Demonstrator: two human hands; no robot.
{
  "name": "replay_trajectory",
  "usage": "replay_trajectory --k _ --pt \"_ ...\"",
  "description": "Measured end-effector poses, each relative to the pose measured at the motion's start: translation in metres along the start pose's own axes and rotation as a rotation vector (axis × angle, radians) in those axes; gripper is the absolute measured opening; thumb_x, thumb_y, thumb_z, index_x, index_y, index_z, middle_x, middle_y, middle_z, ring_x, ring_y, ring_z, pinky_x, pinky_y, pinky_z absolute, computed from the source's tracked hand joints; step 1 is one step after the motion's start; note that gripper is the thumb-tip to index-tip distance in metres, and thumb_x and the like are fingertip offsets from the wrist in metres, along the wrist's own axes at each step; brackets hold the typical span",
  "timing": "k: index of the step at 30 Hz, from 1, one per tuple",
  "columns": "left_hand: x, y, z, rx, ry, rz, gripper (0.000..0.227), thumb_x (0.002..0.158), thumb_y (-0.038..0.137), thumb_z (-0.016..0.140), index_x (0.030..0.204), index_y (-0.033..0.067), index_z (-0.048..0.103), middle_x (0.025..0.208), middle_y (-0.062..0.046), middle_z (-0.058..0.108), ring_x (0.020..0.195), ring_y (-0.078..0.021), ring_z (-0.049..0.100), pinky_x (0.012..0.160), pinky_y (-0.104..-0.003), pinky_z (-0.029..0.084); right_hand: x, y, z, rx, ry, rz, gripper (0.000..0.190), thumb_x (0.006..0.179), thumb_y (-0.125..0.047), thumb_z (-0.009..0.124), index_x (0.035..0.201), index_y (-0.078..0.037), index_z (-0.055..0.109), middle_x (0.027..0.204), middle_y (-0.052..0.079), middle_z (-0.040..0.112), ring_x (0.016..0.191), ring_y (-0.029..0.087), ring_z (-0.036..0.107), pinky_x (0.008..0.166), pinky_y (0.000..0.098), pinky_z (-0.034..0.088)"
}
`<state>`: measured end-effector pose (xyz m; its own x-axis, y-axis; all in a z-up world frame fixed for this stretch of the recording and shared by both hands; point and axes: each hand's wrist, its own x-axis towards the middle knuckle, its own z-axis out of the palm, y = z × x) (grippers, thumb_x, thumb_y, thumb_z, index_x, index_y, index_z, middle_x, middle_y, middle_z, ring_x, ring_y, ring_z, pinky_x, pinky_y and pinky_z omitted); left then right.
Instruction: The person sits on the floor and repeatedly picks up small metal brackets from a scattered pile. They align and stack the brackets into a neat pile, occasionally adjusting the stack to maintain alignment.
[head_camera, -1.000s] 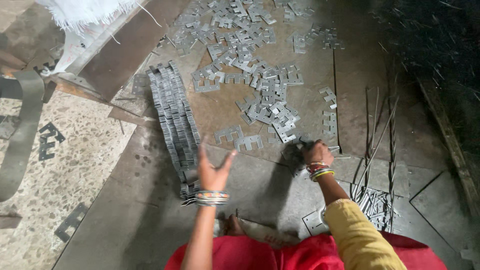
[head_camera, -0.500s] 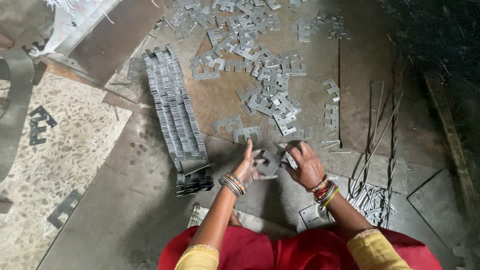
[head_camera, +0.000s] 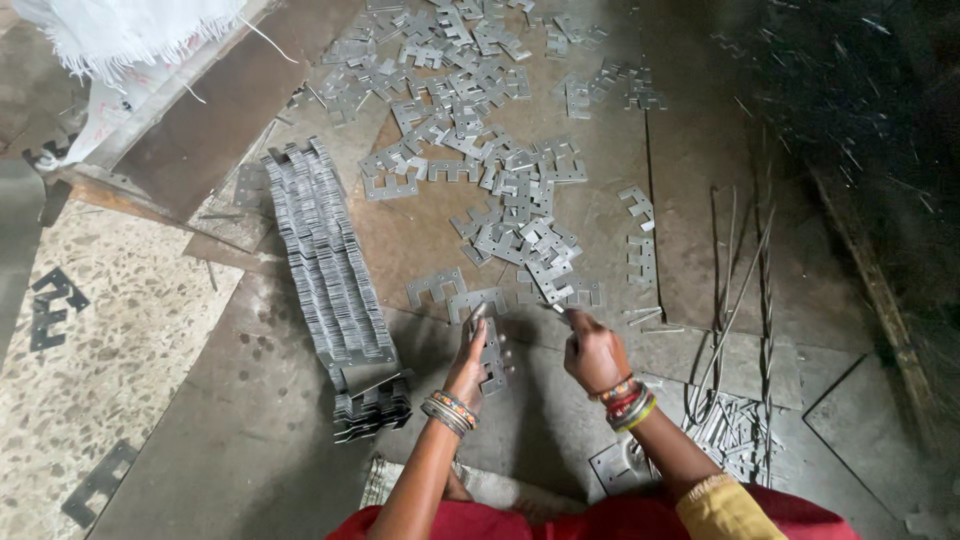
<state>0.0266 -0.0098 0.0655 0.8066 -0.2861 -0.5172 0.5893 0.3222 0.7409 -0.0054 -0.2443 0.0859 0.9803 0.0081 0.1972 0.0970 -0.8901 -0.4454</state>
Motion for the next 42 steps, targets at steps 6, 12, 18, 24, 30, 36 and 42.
replay_trajectory --k 6,12,18,24,30,36,42 --pt "-0.013 0.027 0.009 -0.271 -0.127 -0.122 0.059 0.086 0.056 0.055 0.138 0.0281 0.052 0.097 -0.009 0.073 0.076 -0.0237 0.074 0.068 -0.042 0.062 0.046 -0.005 -0.013 -0.031 0.154 -0.357 0.061 0.069 -0.014 0.074 0.126 -0.003 0.057 0.132 0.022 0.062 0.115 0.047 0.064 0.096 0.0563 0.053" --pt "-0.025 0.044 0.017 -0.283 0.042 0.040 0.049 0.090 0.029 0.071 0.134 0.0157 0.055 0.091 -0.007 0.068 0.067 -0.0222 0.068 0.053 -0.038 0.056 0.153 0.070 0.059 -0.025 -0.126 0.521 0.078 0.084 -0.045 0.068 0.153 -0.018 0.046 0.146 0.024 0.056 0.130 0.046 0.056 0.108 0.0555 0.049" --pt "-0.015 0.055 0.014 -0.246 0.176 0.117 0.044 0.087 0.026 0.068 0.129 0.0166 0.057 0.090 -0.009 0.073 0.065 -0.0214 0.068 0.052 -0.037 0.056 0.181 0.157 0.067 -0.172 -0.053 0.923 0.108 0.083 -0.072 0.059 0.161 -0.007 0.020 0.168 0.022 0.016 0.155 0.044 0.013 0.120 0.0663 0.012" --pt "-0.009 0.042 0.026 -0.230 0.096 0.121 0.051 0.089 0.023 0.069 0.138 0.0163 0.055 0.103 -0.003 0.067 0.076 -0.0151 0.067 0.059 -0.034 0.057 0.142 0.124 0.112 -0.300 -0.124 0.646 0.106 0.090 -0.074 0.047 0.159 0.002 0.019 0.167 0.025 0.016 0.154 0.043 0.014 0.122 0.0597 0.014" --pt "-0.008 0.025 0.020 -0.145 0.111 0.352 0.059 0.096 0.022 0.072 0.150 0.0175 0.047 0.131 -0.001 0.068 0.110 -0.0069 0.068 0.089 -0.024 0.055 0.110 0.059 0.097 -0.238 -0.176 0.348 0.086 0.088 -0.063 0.063 0.146 -0.002 0.047 0.150 0.025 0.048 0.139 0.041 0.047 0.111 0.0535 0.042" --pt "-0.017 0.039 0.022 -0.319 0.235 0.177 0.059 0.083 0.022 0.073 0.138 0.0178 0.051 0.114 -0.009 0.069 0.087 -0.0236 0.070 0.065 -0.038 0.061 0.179 0.048 0.087 -0.102 -0.063 0.177 0.067 0.074 -0.042 0.079 0.134 -0.017 0.063 0.137 0.019 0.063 0.120 0.042 0.063 0.098 0.0526 0.055" --pt "-0.010 0.063 0.007 -0.356 0.372 0.374 0.066 0.086 0.024 0.076 0.145 0.0063 0.052 0.126 -0.011 0.066 0.108 -0.0212 0.067 0.093 -0.035 0.052 0.298 0.063 0.134 -0.148 -0.132 0.221 0.083 0.074 -0.047 0.079 0.147 -0.020 0.051 0.152 0.024 0.045 0.133 0.047 0.049 0.105 0.0579 0.047"
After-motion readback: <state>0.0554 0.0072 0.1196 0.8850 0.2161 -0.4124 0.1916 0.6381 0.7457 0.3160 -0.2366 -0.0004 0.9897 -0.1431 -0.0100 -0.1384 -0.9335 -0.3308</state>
